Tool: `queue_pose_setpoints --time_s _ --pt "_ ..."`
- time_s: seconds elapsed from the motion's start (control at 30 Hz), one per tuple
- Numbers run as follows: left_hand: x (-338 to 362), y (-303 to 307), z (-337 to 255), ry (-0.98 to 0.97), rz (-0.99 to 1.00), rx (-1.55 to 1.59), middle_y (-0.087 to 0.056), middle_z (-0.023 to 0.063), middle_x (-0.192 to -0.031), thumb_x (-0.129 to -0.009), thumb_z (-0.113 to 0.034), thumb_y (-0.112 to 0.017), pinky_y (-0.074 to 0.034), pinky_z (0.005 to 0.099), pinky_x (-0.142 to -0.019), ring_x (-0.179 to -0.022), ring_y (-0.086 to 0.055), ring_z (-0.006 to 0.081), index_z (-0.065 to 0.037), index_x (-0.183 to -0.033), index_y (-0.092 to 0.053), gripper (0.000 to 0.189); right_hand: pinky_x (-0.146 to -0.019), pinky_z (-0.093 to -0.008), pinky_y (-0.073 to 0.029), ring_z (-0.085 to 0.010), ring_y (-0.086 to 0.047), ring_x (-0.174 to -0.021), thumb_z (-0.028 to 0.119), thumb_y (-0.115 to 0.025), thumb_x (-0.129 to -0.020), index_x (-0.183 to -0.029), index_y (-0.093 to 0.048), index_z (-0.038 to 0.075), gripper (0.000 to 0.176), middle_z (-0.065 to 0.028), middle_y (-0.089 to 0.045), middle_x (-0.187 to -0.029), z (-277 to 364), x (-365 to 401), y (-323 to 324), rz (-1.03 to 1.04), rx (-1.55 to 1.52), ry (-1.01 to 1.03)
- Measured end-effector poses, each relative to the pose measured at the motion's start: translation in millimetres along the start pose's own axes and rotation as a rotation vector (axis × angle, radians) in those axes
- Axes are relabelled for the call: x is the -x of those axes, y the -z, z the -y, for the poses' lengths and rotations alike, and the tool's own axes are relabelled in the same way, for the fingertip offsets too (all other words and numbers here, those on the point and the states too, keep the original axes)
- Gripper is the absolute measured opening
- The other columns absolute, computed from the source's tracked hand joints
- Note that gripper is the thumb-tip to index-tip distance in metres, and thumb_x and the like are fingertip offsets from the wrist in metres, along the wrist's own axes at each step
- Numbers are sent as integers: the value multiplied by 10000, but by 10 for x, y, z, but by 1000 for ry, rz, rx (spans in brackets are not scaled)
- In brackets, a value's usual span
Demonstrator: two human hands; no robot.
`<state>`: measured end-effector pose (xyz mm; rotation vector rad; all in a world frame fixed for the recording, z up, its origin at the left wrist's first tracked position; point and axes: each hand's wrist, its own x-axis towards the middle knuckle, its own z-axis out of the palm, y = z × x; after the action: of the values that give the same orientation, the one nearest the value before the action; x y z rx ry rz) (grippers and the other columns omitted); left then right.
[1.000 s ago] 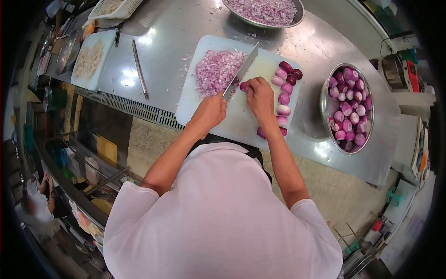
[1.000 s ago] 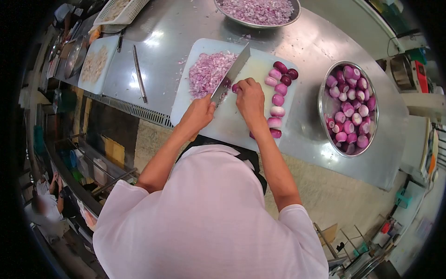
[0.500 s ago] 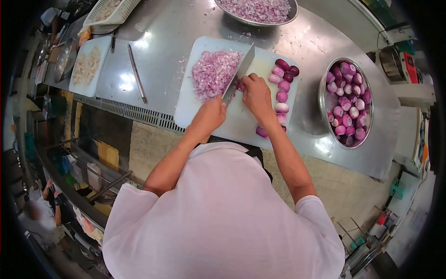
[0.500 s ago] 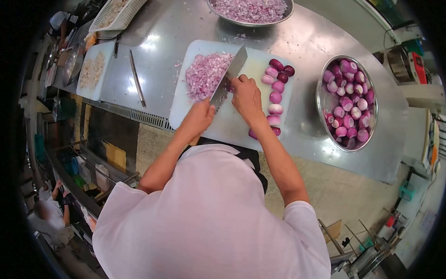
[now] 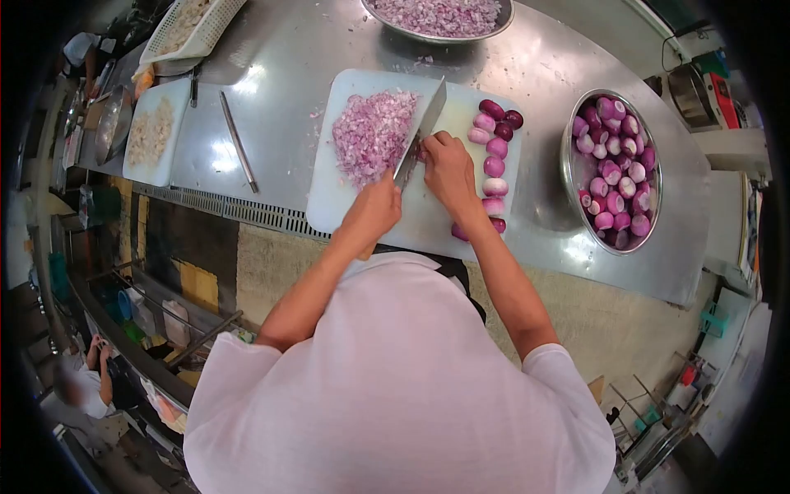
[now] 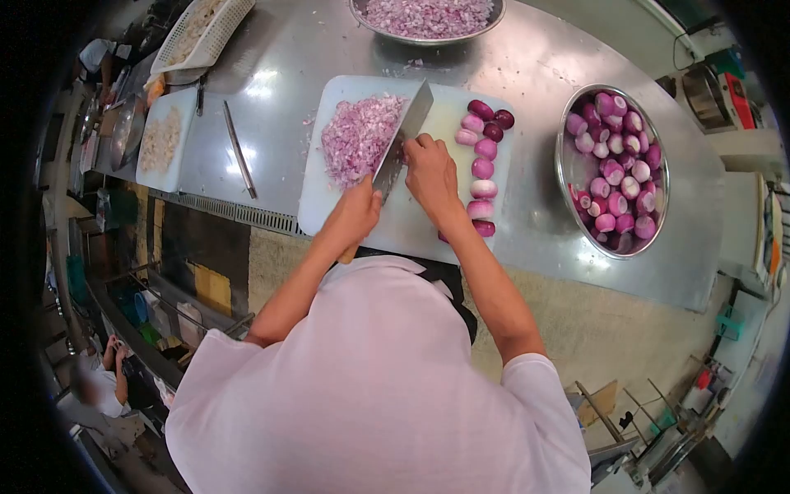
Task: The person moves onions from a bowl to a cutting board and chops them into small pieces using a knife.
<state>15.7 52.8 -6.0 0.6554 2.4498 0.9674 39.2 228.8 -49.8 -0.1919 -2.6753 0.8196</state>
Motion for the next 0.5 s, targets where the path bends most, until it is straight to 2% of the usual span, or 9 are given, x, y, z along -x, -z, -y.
queue_pose_setpoints --time_s 0.07,0.13,0.23,0.33,0.5 --pt "-13 83 -96 59 53 25 -595 273 -689 -971 -142 -504 -476 500 -610 -649 -603 463 42 -1033 -502 195 -719 -451 -498 -356 -571 -843 -14 -578 -798 -907 -628 49 135 -136 -601 -912 -4 13 5 -15 -27 3" --pt "113 246 -240 8 20 6 -613 322 -764 -938 -74 -486 -462 555 -693 -805 -605 508 82 -1038 -512 187 -713 -451 -498 -357 -571 -842 -15 -577 -800 -897 -627 47 125 -137 -602 -907 -2 16 3 -40 -62 1" --pt "61 30 -82 -4 36 -60 -608 290 -752 -971 -141 -506 -460 516 -655 -747 -613 467 47 -1076 -509 216 -714 -453 -497 -358 -572 -844 -17 -581 -799 -882 -626 43 112 -137 -603 -900 5 36 -3 -39 -89 -42" --pt "51 167 -135 22 105 -21 -613 292 -753 -970 -129 -499 -461 513 -654 -759 -619 471 69 -1079 -494 226 -735 -457 -497 -361 -573 -842 -19 -581 -801 -882 -624 41 110 -138 -600 -896 -17 42 11 -79 -82 -23" --pt "77 74 -120 46 82 -80 -615 292 -741 -965 -112 -497 -454 527 -641 -748 -619 478 77 -1113 -472 242 -755 -459 -495 -363 -569 -833 -21 -574 -815 -878 -615 27 89 -148 -587 -874 -45 77 -45 -108 -146 -33"
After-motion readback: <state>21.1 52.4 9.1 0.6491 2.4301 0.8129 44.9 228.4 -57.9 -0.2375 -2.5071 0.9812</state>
